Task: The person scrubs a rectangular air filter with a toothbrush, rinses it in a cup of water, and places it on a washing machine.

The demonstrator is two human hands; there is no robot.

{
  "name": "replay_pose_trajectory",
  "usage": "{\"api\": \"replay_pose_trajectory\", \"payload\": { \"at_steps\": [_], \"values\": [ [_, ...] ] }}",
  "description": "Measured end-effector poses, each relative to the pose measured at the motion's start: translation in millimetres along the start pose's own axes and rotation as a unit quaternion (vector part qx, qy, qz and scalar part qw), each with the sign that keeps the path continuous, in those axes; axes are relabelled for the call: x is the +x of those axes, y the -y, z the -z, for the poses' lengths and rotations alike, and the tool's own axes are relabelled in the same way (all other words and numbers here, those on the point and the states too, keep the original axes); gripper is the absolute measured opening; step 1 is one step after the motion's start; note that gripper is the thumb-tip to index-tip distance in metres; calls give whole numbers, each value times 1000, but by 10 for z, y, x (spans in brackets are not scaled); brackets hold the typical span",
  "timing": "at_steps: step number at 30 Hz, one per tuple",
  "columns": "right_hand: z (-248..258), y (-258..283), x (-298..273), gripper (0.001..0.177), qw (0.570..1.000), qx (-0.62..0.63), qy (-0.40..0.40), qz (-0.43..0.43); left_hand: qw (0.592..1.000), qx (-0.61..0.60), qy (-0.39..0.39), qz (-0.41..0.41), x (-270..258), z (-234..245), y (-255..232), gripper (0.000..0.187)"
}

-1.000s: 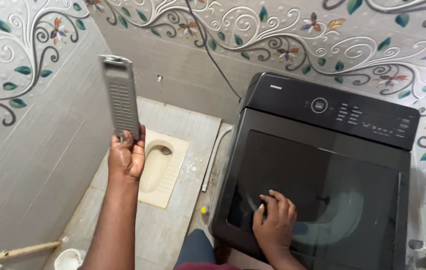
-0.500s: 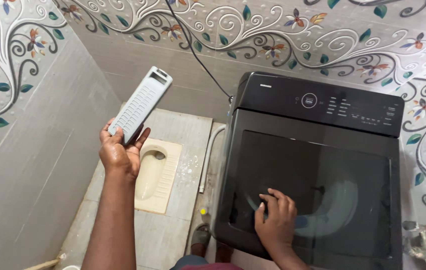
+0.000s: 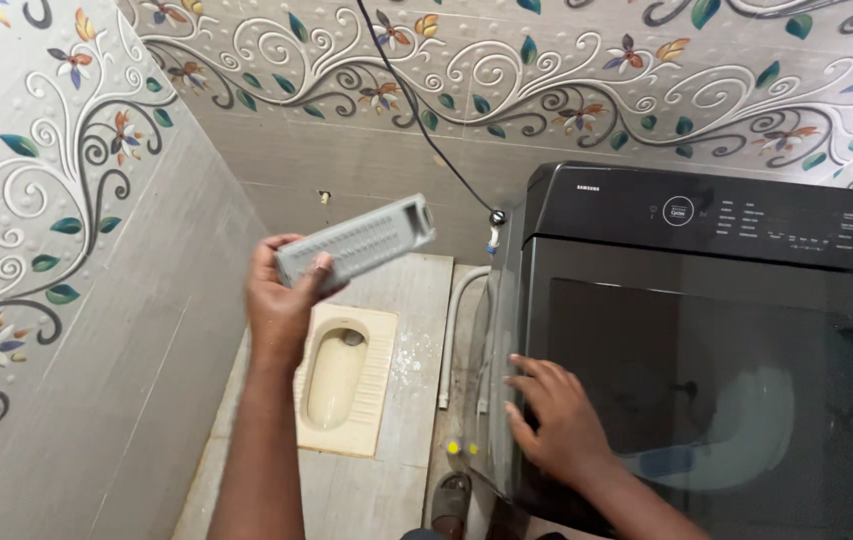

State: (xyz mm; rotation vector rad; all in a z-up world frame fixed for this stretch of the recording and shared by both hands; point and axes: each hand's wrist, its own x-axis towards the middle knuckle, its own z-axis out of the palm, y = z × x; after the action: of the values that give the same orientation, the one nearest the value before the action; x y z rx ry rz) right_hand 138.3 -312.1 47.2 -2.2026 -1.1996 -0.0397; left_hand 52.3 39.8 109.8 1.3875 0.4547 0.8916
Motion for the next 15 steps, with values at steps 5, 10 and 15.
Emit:
{"api": "replay_pose_trajectory", "payload": {
  "at_steps": [5,10,15],
  "values": [
    [-228,7,106,35,992,-88,81,45,894,440,-79,4,341,446,-145,31],
    [-298,-81,63,21,994,-70,55,56,984,106,-140,37,471,800,6,31],
    [-296,-114,55,20,994,-73,45,71,895,411,-171,-26,396,1038,158,30]
  ]
}}
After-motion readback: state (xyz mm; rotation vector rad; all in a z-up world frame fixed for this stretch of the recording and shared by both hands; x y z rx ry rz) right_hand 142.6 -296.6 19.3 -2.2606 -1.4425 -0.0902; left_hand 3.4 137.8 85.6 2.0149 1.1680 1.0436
